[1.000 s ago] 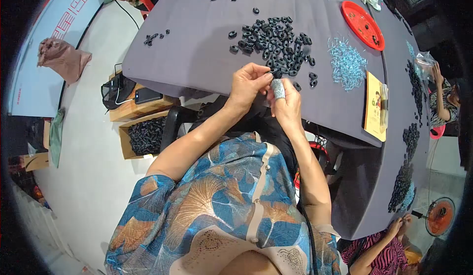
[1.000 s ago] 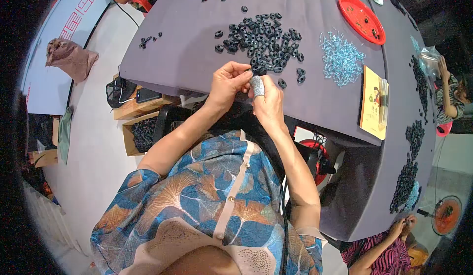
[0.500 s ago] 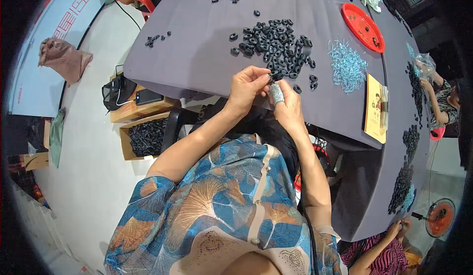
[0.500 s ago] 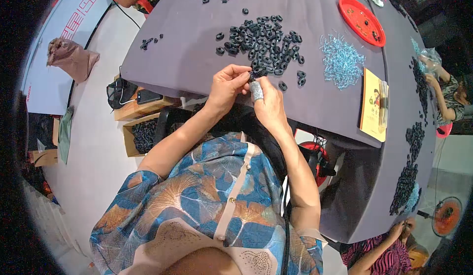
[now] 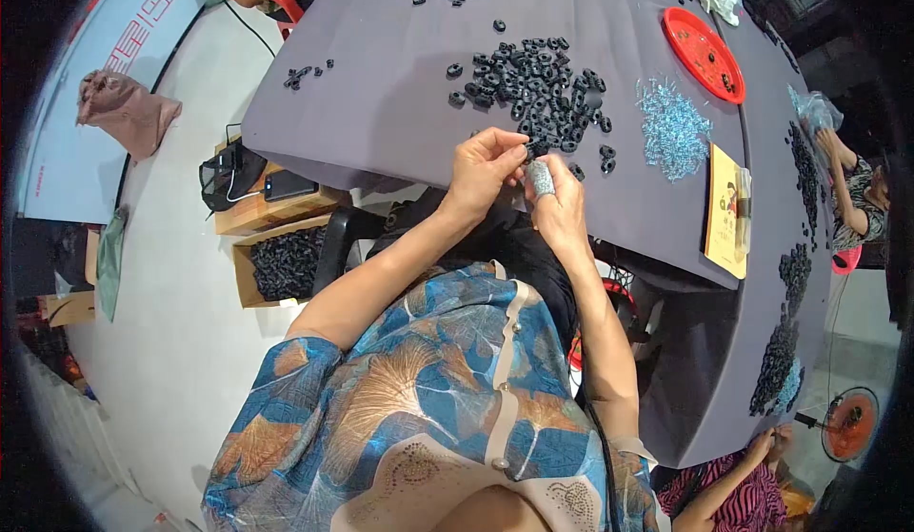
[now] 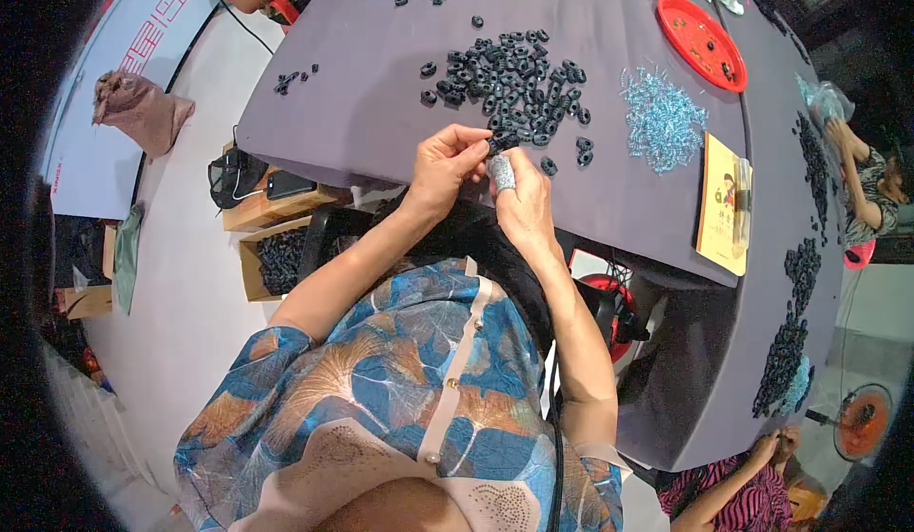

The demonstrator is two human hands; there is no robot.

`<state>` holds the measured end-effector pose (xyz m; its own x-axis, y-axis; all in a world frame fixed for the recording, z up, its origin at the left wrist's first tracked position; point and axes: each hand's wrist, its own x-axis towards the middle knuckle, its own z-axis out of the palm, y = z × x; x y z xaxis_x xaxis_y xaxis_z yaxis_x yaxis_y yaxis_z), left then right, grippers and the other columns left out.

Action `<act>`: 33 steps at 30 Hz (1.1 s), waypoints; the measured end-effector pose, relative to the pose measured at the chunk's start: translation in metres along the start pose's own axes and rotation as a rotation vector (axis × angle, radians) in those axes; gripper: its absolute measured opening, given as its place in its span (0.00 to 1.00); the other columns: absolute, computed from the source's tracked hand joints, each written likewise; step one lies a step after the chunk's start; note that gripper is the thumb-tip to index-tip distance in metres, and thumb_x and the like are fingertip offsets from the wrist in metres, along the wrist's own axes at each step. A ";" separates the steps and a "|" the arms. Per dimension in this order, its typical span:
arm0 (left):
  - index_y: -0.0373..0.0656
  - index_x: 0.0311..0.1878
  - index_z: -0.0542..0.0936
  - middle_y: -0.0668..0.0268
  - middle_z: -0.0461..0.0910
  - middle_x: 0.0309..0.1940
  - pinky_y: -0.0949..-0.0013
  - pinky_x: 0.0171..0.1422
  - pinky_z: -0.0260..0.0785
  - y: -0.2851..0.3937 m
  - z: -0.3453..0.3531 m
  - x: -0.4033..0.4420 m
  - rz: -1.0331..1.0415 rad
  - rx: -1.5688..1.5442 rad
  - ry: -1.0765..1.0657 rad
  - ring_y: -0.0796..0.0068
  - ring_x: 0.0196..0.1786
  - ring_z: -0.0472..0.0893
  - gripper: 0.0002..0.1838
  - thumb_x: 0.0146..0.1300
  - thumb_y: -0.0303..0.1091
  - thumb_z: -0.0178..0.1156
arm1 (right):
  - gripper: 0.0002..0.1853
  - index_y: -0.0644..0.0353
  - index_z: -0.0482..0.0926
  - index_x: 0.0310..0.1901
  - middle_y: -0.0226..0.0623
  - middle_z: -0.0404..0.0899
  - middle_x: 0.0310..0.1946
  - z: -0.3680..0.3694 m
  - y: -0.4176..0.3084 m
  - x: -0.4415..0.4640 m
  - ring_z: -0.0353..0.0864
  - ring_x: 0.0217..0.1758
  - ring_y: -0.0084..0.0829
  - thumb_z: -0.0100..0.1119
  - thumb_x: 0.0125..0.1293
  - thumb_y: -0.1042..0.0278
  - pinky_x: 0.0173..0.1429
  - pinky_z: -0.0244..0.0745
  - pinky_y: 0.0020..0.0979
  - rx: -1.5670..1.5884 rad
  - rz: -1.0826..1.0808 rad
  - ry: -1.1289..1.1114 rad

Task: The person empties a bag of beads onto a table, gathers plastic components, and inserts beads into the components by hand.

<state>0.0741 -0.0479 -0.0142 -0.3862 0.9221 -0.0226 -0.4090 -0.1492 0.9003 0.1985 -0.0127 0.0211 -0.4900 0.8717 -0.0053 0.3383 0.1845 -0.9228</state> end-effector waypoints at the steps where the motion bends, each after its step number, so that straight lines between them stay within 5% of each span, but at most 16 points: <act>1: 0.38 0.42 0.79 0.71 0.78 0.27 0.83 0.29 0.67 0.000 0.001 0.000 -0.004 0.003 0.006 0.86 0.26 0.75 0.06 0.62 0.27 0.59 | 0.04 0.64 0.71 0.34 0.43 0.75 0.22 0.000 0.002 0.001 0.76 0.26 0.39 0.45 0.60 0.77 0.32 0.69 0.37 -0.058 -0.047 0.000; 6: 0.39 0.42 0.79 0.72 0.78 0.26 0.83 0.29 0.68 -0.001 0.002 -0.003 0.033 0.027 0.028 0.87 0.26 0.75 0.06 0.62 0.27 0.59 | 0.05 0.65 0.70 0.34 0.56 0.75 0.26 -0.002 -0.007 0.000 0.75 0.33 0.57 0.44 0.57 0.79 0.36 0.68 0.45 -0.174 -0.137 -0.015; 18: 0.38 0.42 0.78 0.72 0.78 0.26 0.82 0.28 0.67 0.000 0.004 -0.001 0.008 -0.008 -0.003 0.87 0.26 0.74 0.07 0.62 0.27 0.59 | 0.05 0.66 0.70 0.34 0.47 0.76 0.23 0.000 0.001 0.000 0.77 0.27 0.42 0.44 0.60 0.74 0.32 0.68 0.38 -0.044 -0.129 0.057; 33: 0.38 0.43 0.78 0.72 0.77 0.27 0.82 0.30 0.68 0.002 0.001 0.003 -0.049 -0.076 -0.010 0.85 0.26 0.75 0.07 0.62 0.28 0.58 | 0.06 0.65 0.71 0.35 0.50 0.79 0.28 -0.001 0.002 0.006 0.80 0.36 0.50 0.44 0.58 0.77 0.38 0.72 0.41 -0.144 -0.210 0.039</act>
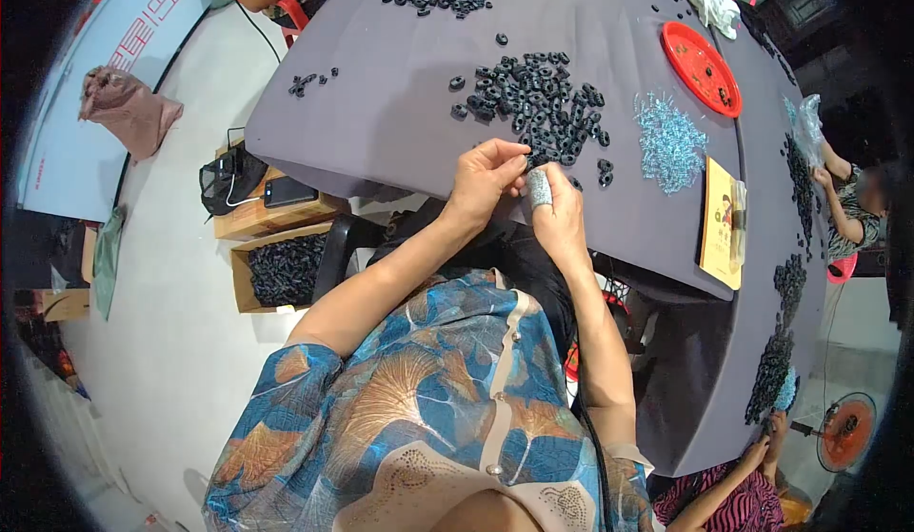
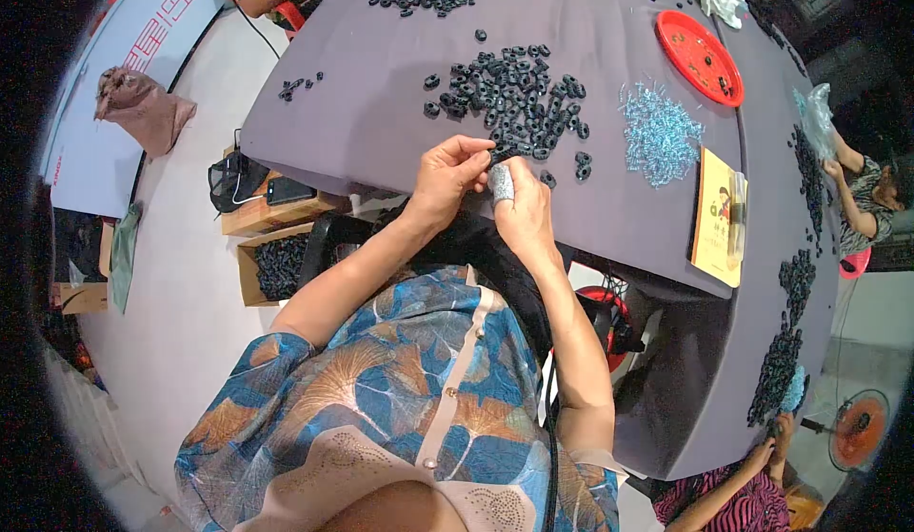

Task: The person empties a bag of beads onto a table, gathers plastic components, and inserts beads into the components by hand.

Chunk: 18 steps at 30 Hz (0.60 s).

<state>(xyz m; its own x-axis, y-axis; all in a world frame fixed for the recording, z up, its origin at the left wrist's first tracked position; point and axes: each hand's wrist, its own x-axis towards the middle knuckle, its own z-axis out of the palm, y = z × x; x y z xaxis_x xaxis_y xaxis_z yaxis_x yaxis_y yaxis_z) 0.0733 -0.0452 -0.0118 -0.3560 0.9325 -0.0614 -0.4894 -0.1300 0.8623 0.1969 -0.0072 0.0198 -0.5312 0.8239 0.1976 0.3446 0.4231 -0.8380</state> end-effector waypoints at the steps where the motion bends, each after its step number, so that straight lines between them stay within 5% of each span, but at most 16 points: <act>1: 0.39 0.43 0.78 0.72 0.77 0.27 0.82 0.30 0.69 0.000 0.001 -0.001 0.000 0.008 0.009 0.86 0.26 0.75 0.07 0.62 0.28 0.59 | 0.06 0.65 0.71 0.35 0.49 0.78 0.28 0.000 -0.002 0.000 0.80 0.34 0.47 0.44 0.59 0.77 0.37 0.71 0.39 0.000 0.004 0.013; 3: 0.39 0.43 0.78 0.72 0.77 0.27 0.82 0.30 0.69 -0.001 0.002 0.000 0.022 0.016 0.019 0.86 0.27 0.75 0.07 0.62 0.28 0.59 | 0.05 0.65 0.71 0.35 0.47 0.77 0.27 0.001 -0.006 -0.001 0.79 0.31 0.40 0.44 0.61 0.77 0.36 0.70 0.36 -0.003 0.012 0.038; 18: 0.38 0.41 0.78 0.73 0.76 0.25 0.82 0.29 0.67 -0.010 0.010 -0.008 0.217 0.114 0.095 0.88 0.26 0.73 0.05 0.62 0.23 0.57 | 0.04 0.65 0.71 0.34 0.48 0.77 0.24 0.007 -0.002 -0.001 0.78 0.28 0.42 0.45 0.58 0.78 0.33 0.69 0.36 -0.069 0.101 0.072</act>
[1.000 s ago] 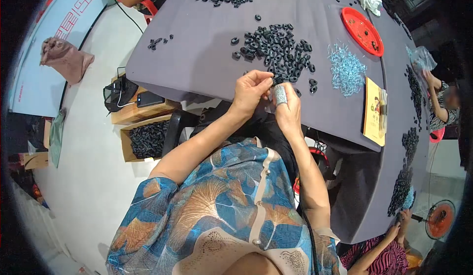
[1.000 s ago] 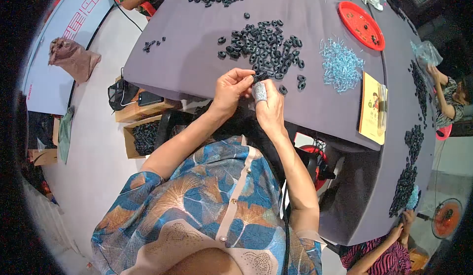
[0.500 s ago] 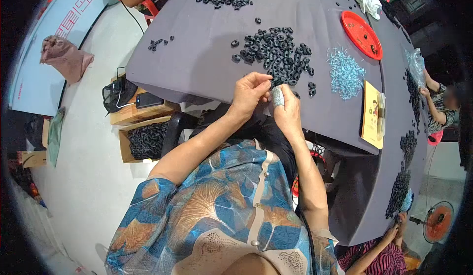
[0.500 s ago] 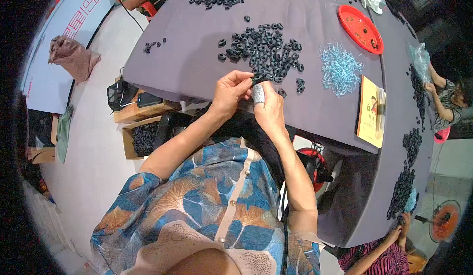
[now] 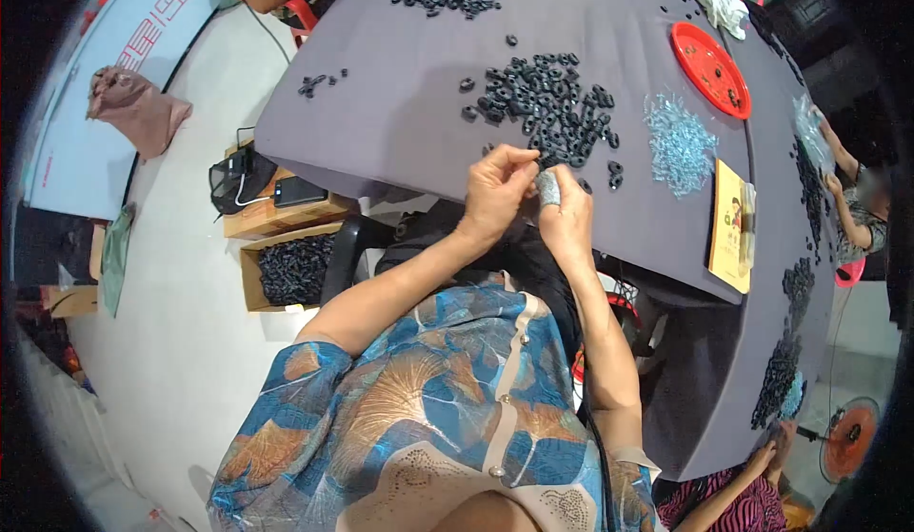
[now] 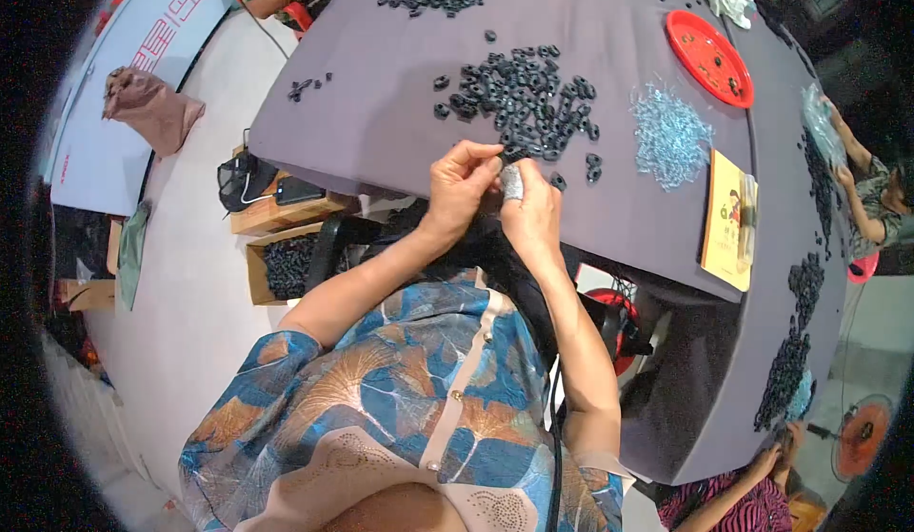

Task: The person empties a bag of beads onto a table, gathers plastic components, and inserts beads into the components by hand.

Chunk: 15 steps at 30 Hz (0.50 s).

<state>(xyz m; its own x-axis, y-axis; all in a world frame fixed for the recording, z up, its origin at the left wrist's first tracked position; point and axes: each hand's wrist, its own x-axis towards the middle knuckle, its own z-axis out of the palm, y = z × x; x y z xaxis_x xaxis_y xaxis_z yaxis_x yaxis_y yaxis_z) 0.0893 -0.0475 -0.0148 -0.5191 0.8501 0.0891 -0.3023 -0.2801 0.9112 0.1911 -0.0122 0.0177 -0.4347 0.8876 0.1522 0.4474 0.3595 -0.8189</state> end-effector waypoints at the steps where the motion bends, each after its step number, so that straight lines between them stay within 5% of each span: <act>1: 0.38 0.41 0.78 0.73 0.76 0.24 0.82 0.29 0.67 -0.001 0.000 0.000 0.024 0.024 0.002 0.88 0.26 0.73 0.05 0.62 0.23 0.57 | 0.04 0.64 0.71 0.33 0.48 0.76 0.23 0.000 -0.001 0.000 0.78 0.27 0.41 0.46 0.59 0.78 0.32 0.69 0.36 -0.008 -0.011 0.003; 9: 0.37 0.42 0.77 0.72 0.75 0.24 0.81 0.30 0.69 -0.004 -0.002 0.001 0.048 0.013 -0.025 0.87 0.26 0.74 0.05 0.62 0.23 0.56 | 0.05 0.64 0.72 0.34 0.45 0.77 0.25 -0.002 -0.004 -0.001 0.77 0.29 0.37 0.44 0.59 0.78 0.35 0.70 0.35 0.060 -0.010 -0.012; 15: 0.37 0.43 0.76 0.71 0.76 0.26 0.81 0.31 0.70 -0.001 -0.004 0.002 0.000 -0.066 -0.029 0.86 0.26 0.75 0.06 0.63 0.25 0.57 | 0.10 0.67 0.69 0.39 0.50 0.79 0.31 -0.007 -0.002 -0.002 0.81 0.37 0.44 0.40 0.55 0.79 0.42 0.72 0.36 0.162 -0.017 -0.096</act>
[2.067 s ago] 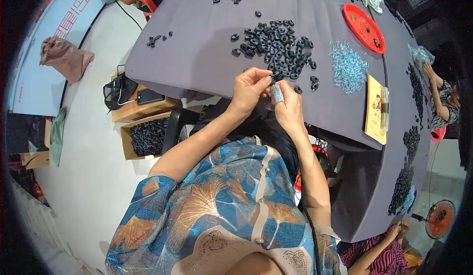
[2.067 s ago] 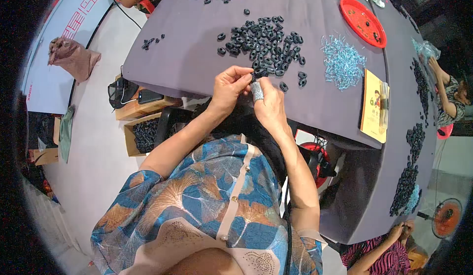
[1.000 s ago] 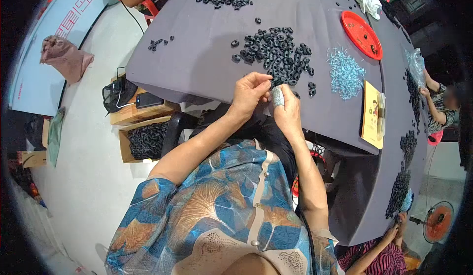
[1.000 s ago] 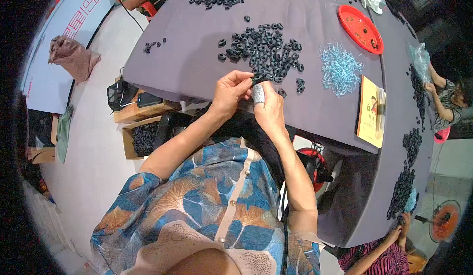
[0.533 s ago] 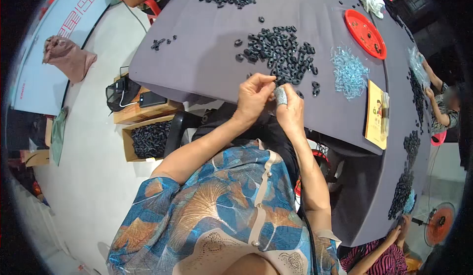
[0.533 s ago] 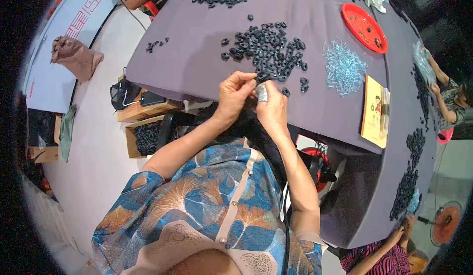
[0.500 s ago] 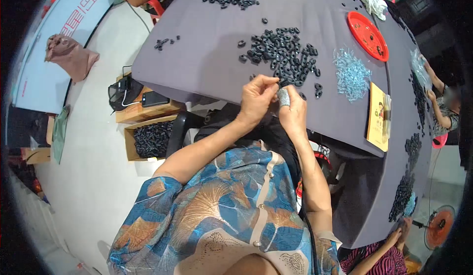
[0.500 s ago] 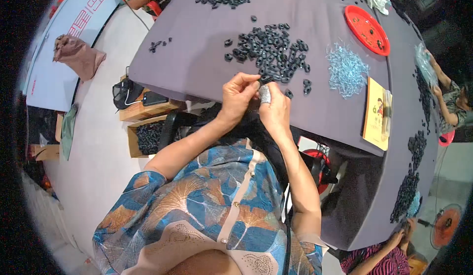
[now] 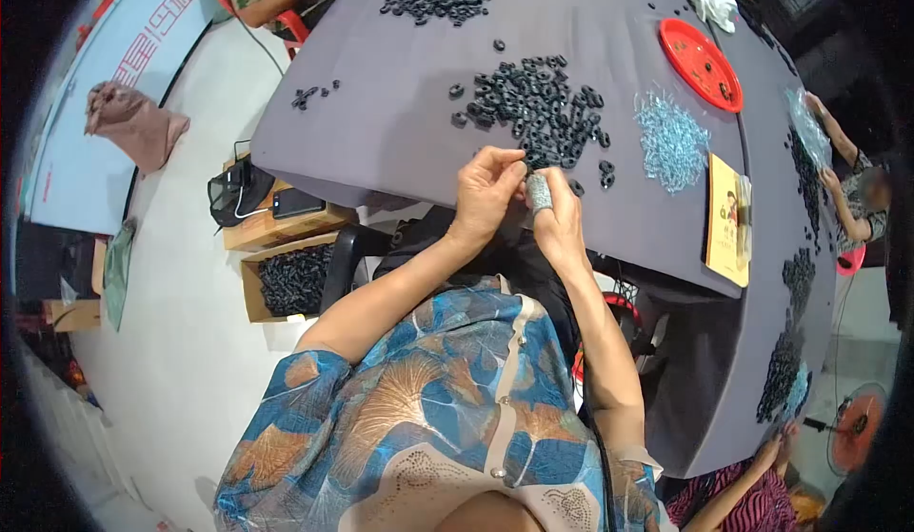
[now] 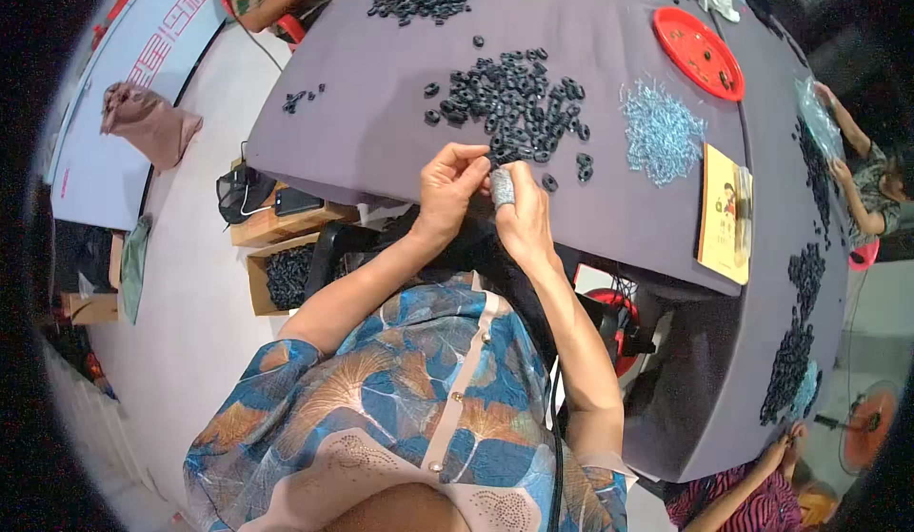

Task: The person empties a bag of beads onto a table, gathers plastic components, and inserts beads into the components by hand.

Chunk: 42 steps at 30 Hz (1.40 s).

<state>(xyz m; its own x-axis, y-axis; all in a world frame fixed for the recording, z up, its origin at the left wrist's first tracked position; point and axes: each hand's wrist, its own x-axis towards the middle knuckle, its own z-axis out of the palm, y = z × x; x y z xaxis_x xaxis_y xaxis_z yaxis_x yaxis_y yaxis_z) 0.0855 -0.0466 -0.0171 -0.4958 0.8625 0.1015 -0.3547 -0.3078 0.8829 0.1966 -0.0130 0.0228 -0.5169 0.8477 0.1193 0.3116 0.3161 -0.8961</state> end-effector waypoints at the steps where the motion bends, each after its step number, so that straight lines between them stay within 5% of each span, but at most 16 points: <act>1: 0.37 0.43 0.77 0.71 0.77 0.27 0.80 0.31 0.70 0.001 0.000 0.000 -0.008 -0.025 -0.001 0.85 0.26 0.75 0.06 0.63 0.25 0.57 | 0.11 0.67 0.69 0.40 0.50 0.79 0.32 -0.001 0.001 0.000 0.81 0.37 0.44 0.40 0.55 0.79 0.43 0.72 0.36 0.011 -0.005 -0.009; 23: 0.38 0.44 0.75 0.70 0.76 0.28 0.81 0.32 0.69 0.004 -0.009 0.003 -0.100 -0.054 -0.076 0.84 0.28 0.76 0.07 0.64 0.27 0.56 | 0.08 0.65 0.74 0.34 0.41 0.77 0.23 -0.007 0.008 0.002 0.78 0.29 0.34 0.43 0.58 0.76 0.34 0.70 0.33 0.050 0.122 -0.075; 42: 0.38 0.43 0.77 0.70 0.77 0.28 0.81 0.31 0.68 0.004 -0.009 0.003 -0.150 -0.089 -0.073 0.85 0.27 0.75 0.06 0.63 0.27 0.58 | 0.08 0.63 0.73 0.36 0.43 0.77 0.24 -0.006 0.001 -0.001 0.79 0.29 0.37 0.43 0.58 0.79 0.35 0.71 0.35 0.023 0.087 -0.019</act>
<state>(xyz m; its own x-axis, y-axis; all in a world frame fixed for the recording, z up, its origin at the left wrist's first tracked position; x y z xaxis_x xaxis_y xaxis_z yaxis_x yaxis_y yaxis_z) 0.0750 -0.0486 -0.0180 -0.3739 0.9274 0.0075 -0.4905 -0.2046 0.8471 0.2016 -0.0108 0.0243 -0.5042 0.8629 0.0329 0.3371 0.2318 -0.9125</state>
